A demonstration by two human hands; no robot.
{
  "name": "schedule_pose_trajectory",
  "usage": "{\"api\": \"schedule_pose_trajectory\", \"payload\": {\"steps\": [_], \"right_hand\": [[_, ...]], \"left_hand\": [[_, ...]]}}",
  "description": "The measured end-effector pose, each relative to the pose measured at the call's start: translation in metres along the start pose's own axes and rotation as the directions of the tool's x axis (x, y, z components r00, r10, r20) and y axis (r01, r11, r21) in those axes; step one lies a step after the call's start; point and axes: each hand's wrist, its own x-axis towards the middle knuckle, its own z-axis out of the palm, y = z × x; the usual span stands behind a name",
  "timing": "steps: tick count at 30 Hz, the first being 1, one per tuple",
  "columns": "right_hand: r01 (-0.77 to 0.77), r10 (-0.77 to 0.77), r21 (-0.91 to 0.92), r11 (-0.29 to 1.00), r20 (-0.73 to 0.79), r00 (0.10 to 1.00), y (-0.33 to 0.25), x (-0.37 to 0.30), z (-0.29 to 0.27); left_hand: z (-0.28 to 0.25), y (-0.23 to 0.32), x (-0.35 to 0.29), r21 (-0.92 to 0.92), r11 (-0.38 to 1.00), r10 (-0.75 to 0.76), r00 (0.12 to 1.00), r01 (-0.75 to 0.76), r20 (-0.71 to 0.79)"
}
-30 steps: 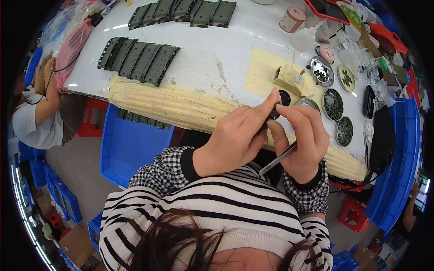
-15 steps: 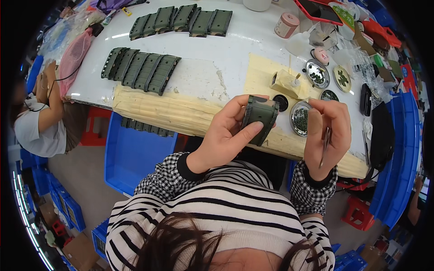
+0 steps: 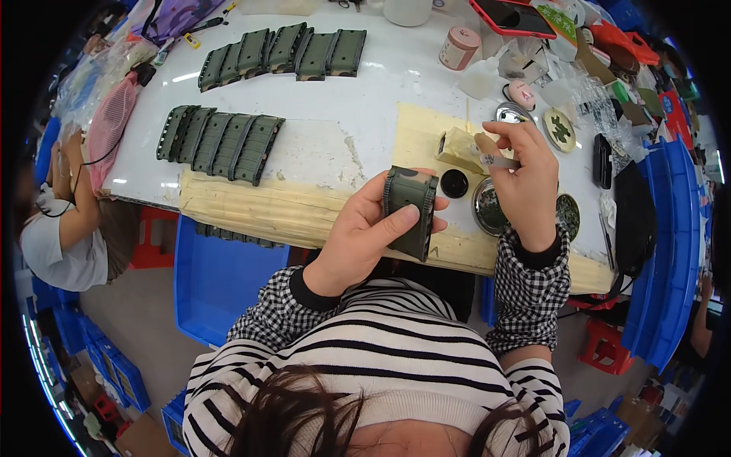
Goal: Assembling and applying details to small plastic toy tank models using a stylus and brush.
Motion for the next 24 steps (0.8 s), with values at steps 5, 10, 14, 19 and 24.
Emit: {"api": "schedule_pose_trajectory", "payload": {"steps": [5,10,14,19,24], "right_hand": [[0.052,-0.051,0.049,0.997,-0.037,0.998,0.005,0.001,0.005],[0.045,0.014,0.222,0.974,-0.256,0.966,-0.036,-0.014,-0.022],[-0.049,0.138,0.720,0.693,-0.066,0.988,-0.046,-0.028,-0.008],[-0.143,0.192,0.880,0.454,0.060,0.980,-0.037,-0.031,0.005],[-0.148,0.177,0.867,0.475,0.070,0.982,-0.038,-0.032,0.005]], "left_hand": [[-0.010,-0.010,0.008,-0.392,0.908,-0.102,0.985,0.149,0.139],[-0.012,-0.017,0.009,-0.537,0.816,-0.108,0.969,0.213,0.221],[-0.011,-0.020,0.012,-0.564,0.785,-0.102,0.952,0.256,0.289],[-0.010,-0.023,0.009,-0.575,0.773,-0.108,0.948,0.269,0.298],[-0.010,-0.023,0.008,-0.582,0.770,-0.105,0.951,0.263,0.292]]}}
